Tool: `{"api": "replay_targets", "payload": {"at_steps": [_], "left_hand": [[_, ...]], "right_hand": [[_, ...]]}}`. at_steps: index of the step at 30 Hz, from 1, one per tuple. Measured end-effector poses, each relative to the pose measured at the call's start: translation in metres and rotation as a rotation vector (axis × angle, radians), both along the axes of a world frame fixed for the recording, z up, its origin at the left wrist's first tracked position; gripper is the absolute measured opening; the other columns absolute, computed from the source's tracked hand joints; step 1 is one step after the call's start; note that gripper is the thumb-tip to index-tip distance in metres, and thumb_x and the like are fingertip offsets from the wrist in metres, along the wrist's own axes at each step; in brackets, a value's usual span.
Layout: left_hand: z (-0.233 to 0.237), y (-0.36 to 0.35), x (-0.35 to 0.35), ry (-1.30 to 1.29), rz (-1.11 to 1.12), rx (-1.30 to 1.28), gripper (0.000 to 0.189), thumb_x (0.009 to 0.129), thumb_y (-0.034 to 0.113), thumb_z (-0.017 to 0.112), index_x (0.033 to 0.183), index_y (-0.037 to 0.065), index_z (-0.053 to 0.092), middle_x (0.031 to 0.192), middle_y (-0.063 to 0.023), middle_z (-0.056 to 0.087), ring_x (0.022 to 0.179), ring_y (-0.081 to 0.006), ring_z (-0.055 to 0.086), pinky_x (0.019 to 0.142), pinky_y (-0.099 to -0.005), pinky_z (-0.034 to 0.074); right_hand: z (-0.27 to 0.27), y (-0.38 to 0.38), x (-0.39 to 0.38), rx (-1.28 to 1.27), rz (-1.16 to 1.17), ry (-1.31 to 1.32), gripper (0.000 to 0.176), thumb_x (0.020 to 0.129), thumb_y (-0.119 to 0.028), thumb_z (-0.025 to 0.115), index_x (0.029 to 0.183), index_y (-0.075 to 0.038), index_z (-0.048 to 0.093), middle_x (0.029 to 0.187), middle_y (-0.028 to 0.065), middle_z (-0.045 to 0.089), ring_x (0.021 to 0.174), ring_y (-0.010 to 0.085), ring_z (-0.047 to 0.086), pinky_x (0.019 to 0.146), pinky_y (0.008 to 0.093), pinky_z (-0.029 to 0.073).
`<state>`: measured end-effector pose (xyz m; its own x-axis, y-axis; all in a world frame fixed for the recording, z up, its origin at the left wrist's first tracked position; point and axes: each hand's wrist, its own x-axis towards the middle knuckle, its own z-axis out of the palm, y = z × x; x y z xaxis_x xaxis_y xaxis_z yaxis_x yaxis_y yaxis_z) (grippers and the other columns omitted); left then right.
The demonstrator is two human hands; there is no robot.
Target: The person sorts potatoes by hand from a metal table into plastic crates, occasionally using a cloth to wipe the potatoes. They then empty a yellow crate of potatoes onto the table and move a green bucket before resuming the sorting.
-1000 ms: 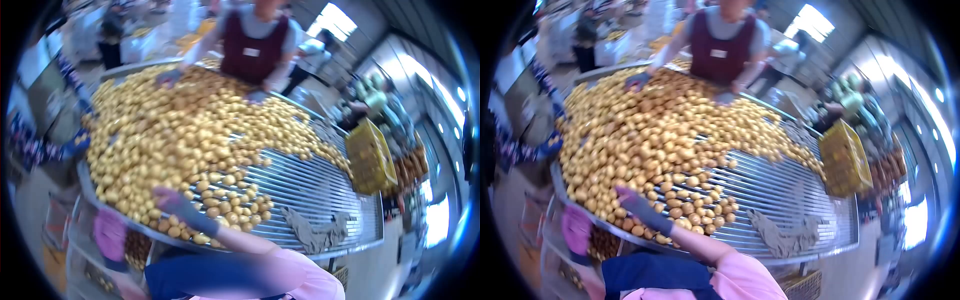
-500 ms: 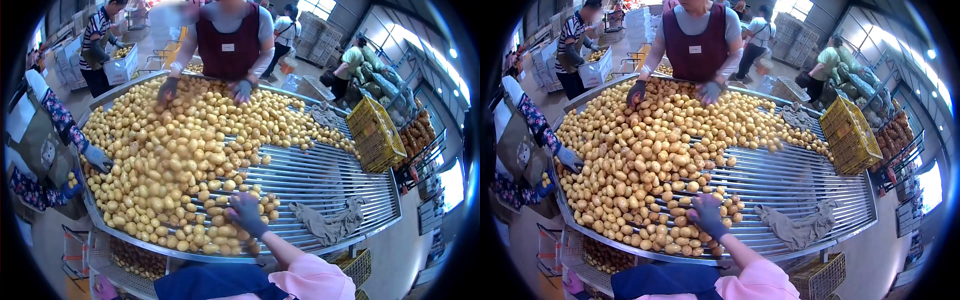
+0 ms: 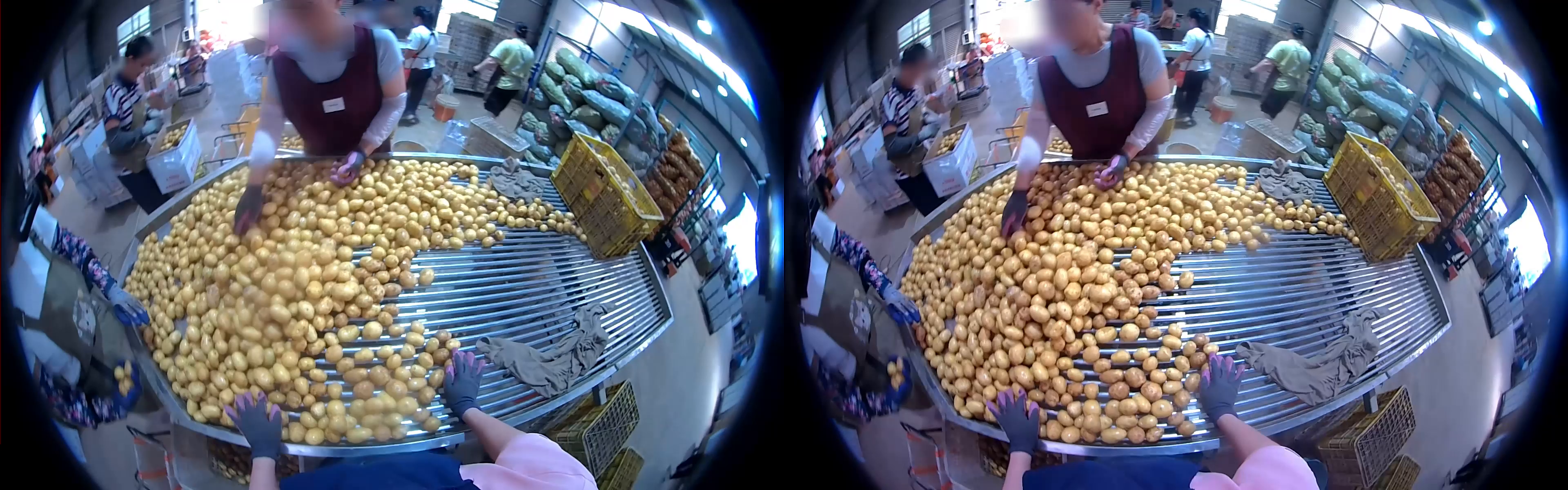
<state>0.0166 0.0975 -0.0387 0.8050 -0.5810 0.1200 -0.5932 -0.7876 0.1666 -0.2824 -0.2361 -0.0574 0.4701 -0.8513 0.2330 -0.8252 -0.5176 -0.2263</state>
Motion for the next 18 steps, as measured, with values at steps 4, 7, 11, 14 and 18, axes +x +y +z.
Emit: {"api": "replay_targets", "payload": {"at_steps": [4,7,11,14,18], "left_hand": [[0.016,-0.003,-0.006,0.066,0.006,-0.009,0.046,0.08,0.034,0.06,0.117,0.007,0.058,0.13,-0.0219,0.046,0.129,-0.0421,0.031,0.11,-0.0605,0.004],[0.02,-0.004,-0.006,0.131,0.001,0.014,0.04,0.083,0.031,0.057,0.115,0.007,0.059,0.135,-0.0235,0.041,0.132,-0.0434,0.025,0.11,-0.0612,0.002],[0.019,-0.002,-0.007,0.141,-0.012,0.026,0.04,0.083,0.03,0.057,0.115,0.007,0.058,0.138,-0.0235,0.037,0.134,-0.0436,0.021,0.11,-0.0607,0.002],[0.023,0.0,-0.005,0.148,-0.031,0.038,0.042,0.083,0.032,0.057,0.117,0.008,0.056,0.136,-0.023,0.038,0.133,-0.0428,0.023,0.111,-0.0593,0.008],[0.015,-0.002,-0.007,0.082,-0.046,-0.018,0.044,0.082,0.033,0.057,0.118,0.007,0.055,0.136,-0.0222,0.038,0.132,-0.0424,0.025,0.111,-0.0585,0.01]], "right_hand": [[0.003,0.001,0.0,0.014,-0.007,0.018,0.05,0.09,-0.031,0.045,0.135,-0.011,0.042,0.13,0.0121,0.047,0.127,0.0336,0.036,0.109,0.0576,0.014],[0.003,0.002,-0.001,-0.007,0.0,0.017,0.049,0.09,-0.03,0.045,0.134,-0.011,0.043,0.131,0.0126,0.046,0.127,0.0329,0.035,0.109,0.0572,0.014],[0.005,0.005,0.002,0.009,-0.042,0.036,0.049,0.09,-0.03,0.044,0.135,-0.011,0.042,0.131,0.011,0.046,0.128,0.0326,0.035,0.11,0.0559,0.014],[0.016,0.007,0.006,0.055,-0.092,0.086,0.048,0.09,-0.028,0.042,0.135,-0.011,0.042,0.132,0.0156,0.045,0.129,0.0322,0.035,0.112,0.0514,0.013],[0.019,0.005,0.007,0.069,-0.068,0.021,0.048,0.09,-0.028,0.042,0.135,-0.011,0.042,0.13,0.0175,0.045,0.129,0.0326,0.036,0.111,0.0518,0.014]]}}
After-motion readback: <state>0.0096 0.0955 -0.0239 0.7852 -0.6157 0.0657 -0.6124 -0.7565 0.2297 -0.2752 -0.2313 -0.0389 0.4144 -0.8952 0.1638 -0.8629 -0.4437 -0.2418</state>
